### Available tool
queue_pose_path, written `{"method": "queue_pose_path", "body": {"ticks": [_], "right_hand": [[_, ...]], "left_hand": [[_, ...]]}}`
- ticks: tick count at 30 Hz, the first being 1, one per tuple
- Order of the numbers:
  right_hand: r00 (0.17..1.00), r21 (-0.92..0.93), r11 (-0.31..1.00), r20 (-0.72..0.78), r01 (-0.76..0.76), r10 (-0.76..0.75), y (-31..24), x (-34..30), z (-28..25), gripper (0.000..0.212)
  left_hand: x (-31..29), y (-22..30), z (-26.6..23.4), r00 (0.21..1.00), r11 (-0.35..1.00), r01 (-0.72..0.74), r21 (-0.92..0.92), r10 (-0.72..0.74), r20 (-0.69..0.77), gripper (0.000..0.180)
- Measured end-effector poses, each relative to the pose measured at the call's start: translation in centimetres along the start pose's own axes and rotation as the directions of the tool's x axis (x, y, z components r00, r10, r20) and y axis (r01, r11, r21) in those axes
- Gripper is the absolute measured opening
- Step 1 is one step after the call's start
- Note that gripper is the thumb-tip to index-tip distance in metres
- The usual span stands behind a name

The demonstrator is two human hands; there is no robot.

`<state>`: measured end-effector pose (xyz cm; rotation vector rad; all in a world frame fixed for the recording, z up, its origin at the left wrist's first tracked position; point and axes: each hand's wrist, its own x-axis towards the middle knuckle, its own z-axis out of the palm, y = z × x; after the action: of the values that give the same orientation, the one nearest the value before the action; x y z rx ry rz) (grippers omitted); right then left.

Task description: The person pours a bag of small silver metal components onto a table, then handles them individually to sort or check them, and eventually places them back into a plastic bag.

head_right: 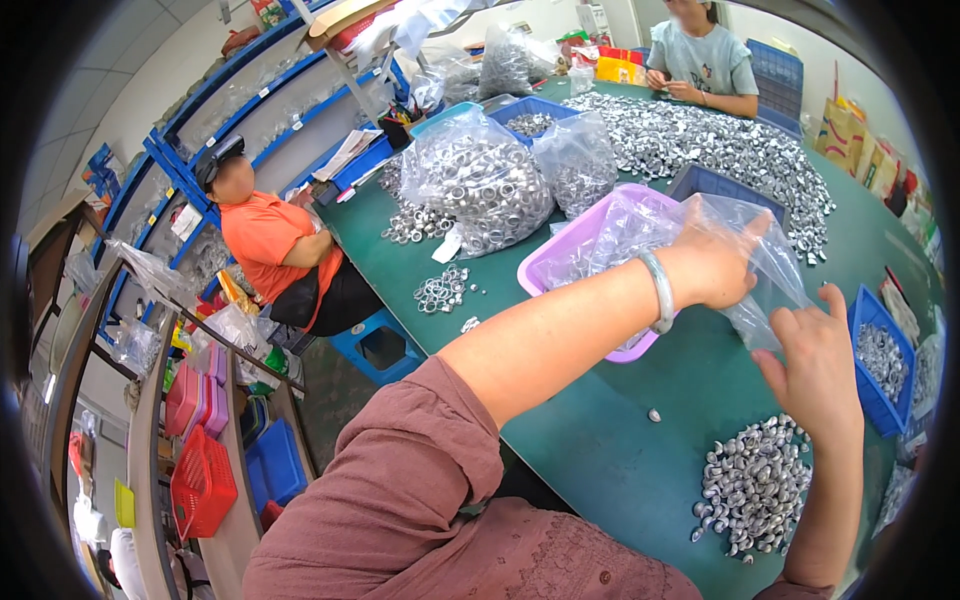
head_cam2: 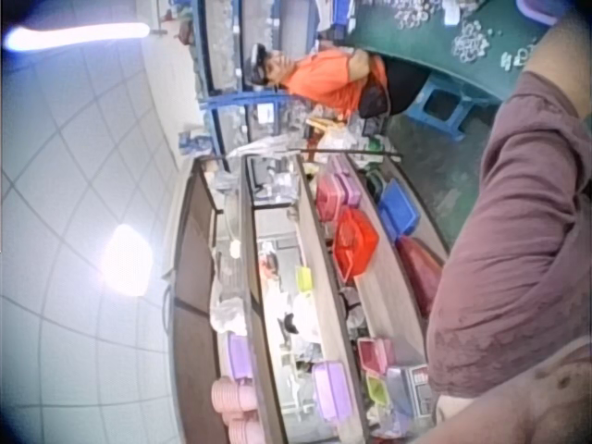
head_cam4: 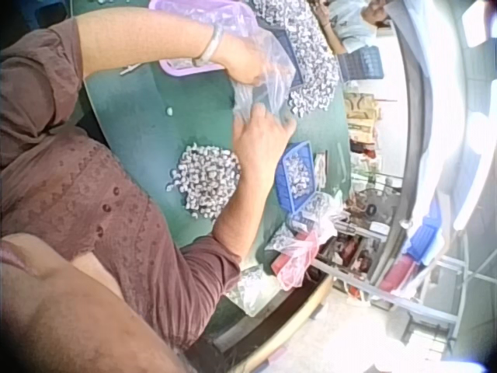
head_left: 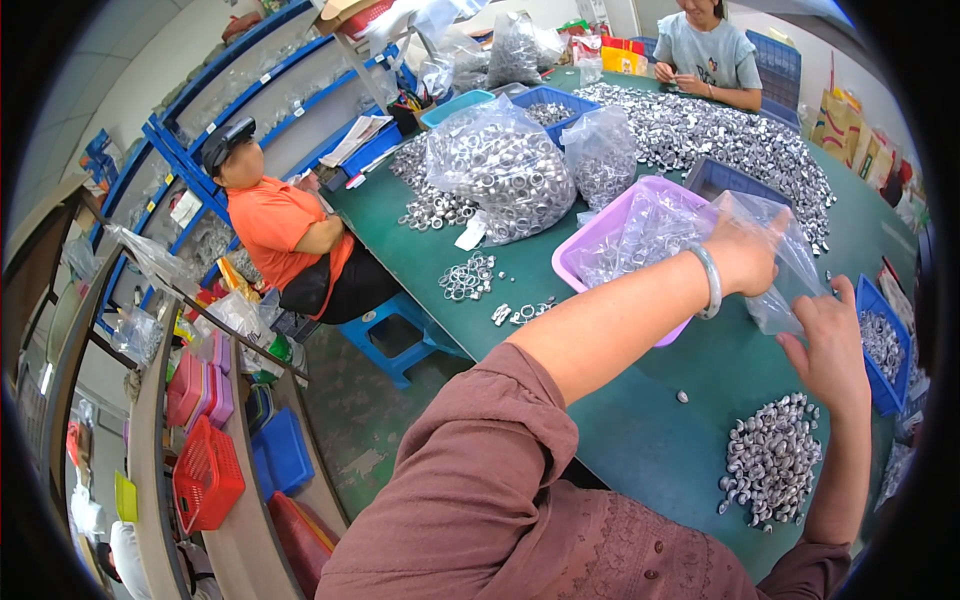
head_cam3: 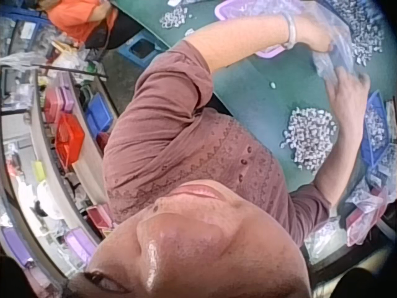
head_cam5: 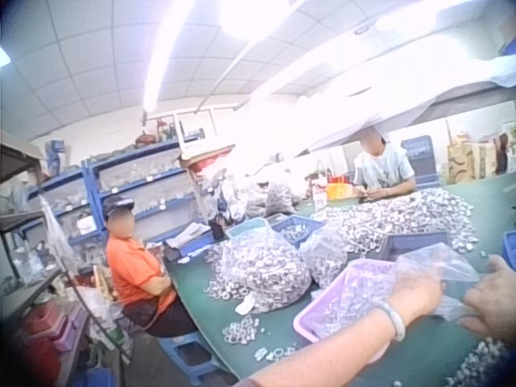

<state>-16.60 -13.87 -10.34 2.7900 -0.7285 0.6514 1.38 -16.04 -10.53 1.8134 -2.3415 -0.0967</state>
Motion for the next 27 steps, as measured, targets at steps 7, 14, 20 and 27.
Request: {"method": "queue_pose_path", "body": {"ticks": [7,14,20,27], "right_hand": [[0.997,-0.080,0.994,-0.033,-0.068,0.066,0.6,-0.1,0.1,0.053],[0.997,-0.060,0.995,-0.016,-0.074,0.073,1.1,0.0,0.1,0.048],[0.983,-0.071,0.995,-0.166,0.073,-0.084,1.0,1.4,1.4,0.021],[0.993,0.192,0.980,0.098,0.046,-0.065,1.5,2.5,4.7,0.017]], "left_hand": [[0.3,0.3,0.0,0.999,0.998,-0.039,-0.040,0.038,-0.017,0.073],[0.4,-0.3,1.3,0.998,0.996,-0.046,-0.071,0.042,-0.055,0.076],[0.6,-1.4,2.8,0.997,0.993,-0.068,-0.096,0.065,-0.033,0.076],[1.0,-1.5,4.0,0.995,0.995,-0.097,-0.039,0.095,-0.039,0.066]]}}
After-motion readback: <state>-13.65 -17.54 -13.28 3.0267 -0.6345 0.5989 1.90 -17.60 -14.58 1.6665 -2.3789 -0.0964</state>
